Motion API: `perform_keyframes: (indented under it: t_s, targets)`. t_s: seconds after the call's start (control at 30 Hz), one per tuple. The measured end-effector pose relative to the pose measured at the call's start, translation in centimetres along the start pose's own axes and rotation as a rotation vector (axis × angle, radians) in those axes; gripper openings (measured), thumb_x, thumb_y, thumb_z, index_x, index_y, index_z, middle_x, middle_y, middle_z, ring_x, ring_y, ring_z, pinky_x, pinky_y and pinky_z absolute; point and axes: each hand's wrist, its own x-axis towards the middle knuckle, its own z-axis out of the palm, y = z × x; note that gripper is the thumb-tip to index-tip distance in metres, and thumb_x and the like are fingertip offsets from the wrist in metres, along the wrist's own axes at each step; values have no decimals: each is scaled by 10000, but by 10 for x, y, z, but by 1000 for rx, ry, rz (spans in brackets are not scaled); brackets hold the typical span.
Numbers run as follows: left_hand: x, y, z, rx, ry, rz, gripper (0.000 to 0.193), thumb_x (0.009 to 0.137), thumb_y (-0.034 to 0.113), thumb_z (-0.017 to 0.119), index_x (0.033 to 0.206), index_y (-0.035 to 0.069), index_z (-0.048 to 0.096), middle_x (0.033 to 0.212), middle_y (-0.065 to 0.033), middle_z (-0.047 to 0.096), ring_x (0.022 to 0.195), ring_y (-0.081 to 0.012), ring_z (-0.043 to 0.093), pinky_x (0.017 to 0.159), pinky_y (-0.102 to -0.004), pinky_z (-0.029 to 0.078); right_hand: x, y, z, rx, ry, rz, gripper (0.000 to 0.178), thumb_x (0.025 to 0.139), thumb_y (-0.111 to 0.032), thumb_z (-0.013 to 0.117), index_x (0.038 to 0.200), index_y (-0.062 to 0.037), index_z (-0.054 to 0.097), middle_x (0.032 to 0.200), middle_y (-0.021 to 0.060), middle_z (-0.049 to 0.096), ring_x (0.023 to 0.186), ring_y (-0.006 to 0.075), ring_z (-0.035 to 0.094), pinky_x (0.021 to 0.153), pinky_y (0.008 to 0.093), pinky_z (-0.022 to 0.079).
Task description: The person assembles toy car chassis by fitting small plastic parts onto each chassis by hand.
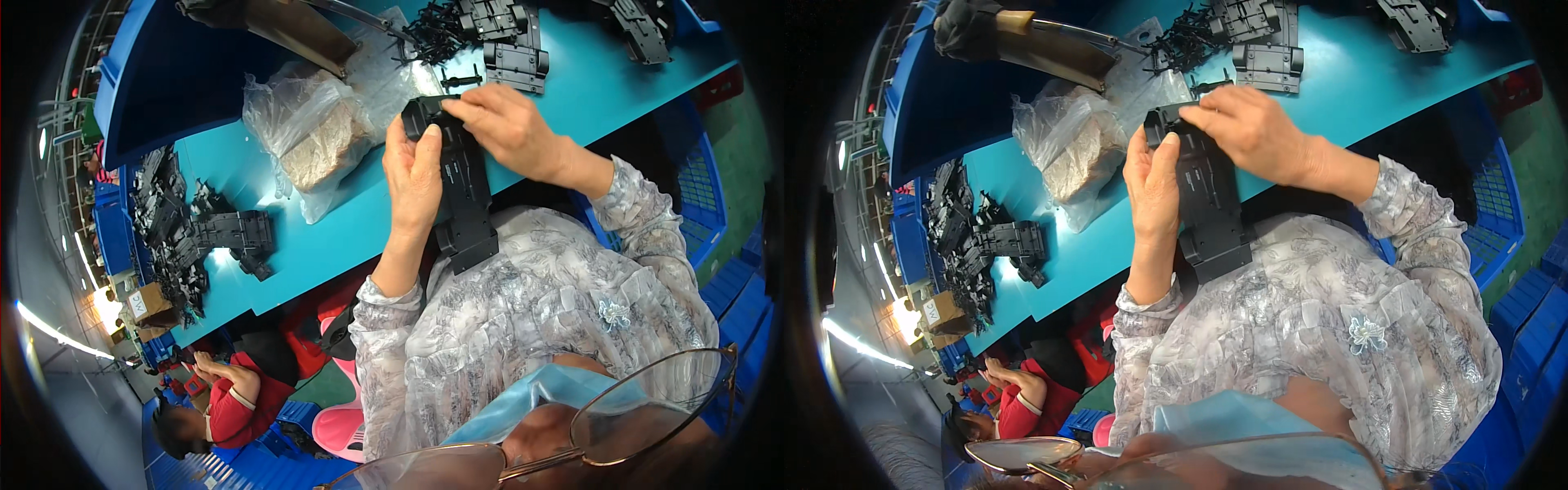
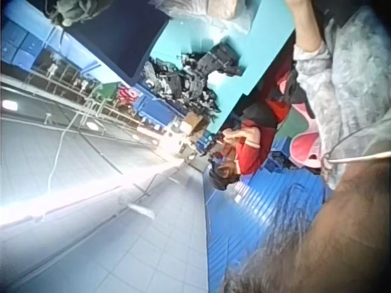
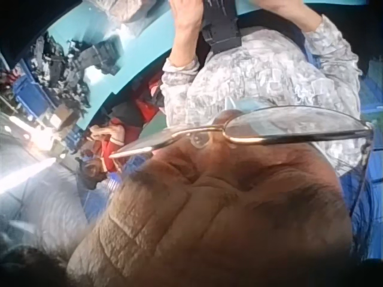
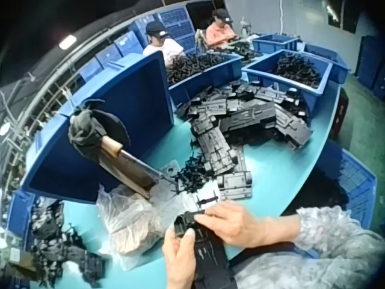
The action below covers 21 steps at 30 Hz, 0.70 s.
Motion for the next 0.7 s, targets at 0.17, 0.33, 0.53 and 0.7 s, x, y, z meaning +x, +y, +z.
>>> perform_keyframes:
  t_s: [0.17, 0.33, 0.53, 0.7]
  targets:
    - [-3, 8, 18, 52, -14, 61, 266, 840, 120, 472, 1061, -16, 413, 794, -30, 529, 643, -45, 489, 552, -178, 423, -1, -26, -10, 246, -92, 351, 320, 763, -155, 548, 1015, 37, 502, 889, 135, 497, 716, 219, 542, 620, 296, 461]
    - [-7, 4, 20, 268, -145, 37, 400, 872, 225, 436, 1207, 20, 357, 797, -83, 564, 678, -117, 560, 571, -219, 446, -8, -34, -22, 704, -38, 625, 390, 834, -262, 484, 1062, 52, 445, 877, 89, 489, 660, 108, 536, 596, 231, 461]
    - [-4, -3, 23, 489, -198, 231, 410, 875, 143, 419, 1245, 0, 318, 818, -51, 555, 691, -83, 513, 639, -217, 444, -5, -24, -18, 1156, 105, 954, 316, 818, -278, 516, 901, 26, 506, 717, 57, 557, 597, 86, 540, 544, 195, 450]
    - [0, -2, 7, 0, 82, -91, 303, 841, 134, 476, 1104, -10, 432, 647, 0, 487, 563, -78, 474, 525, -205, 425, -4, -12, -18, 1439, 181, 1053, 294, 818, -297, 511, 855, -5, 514, 685, 41, 563, 522, 69, 539, 455, 176, 451]
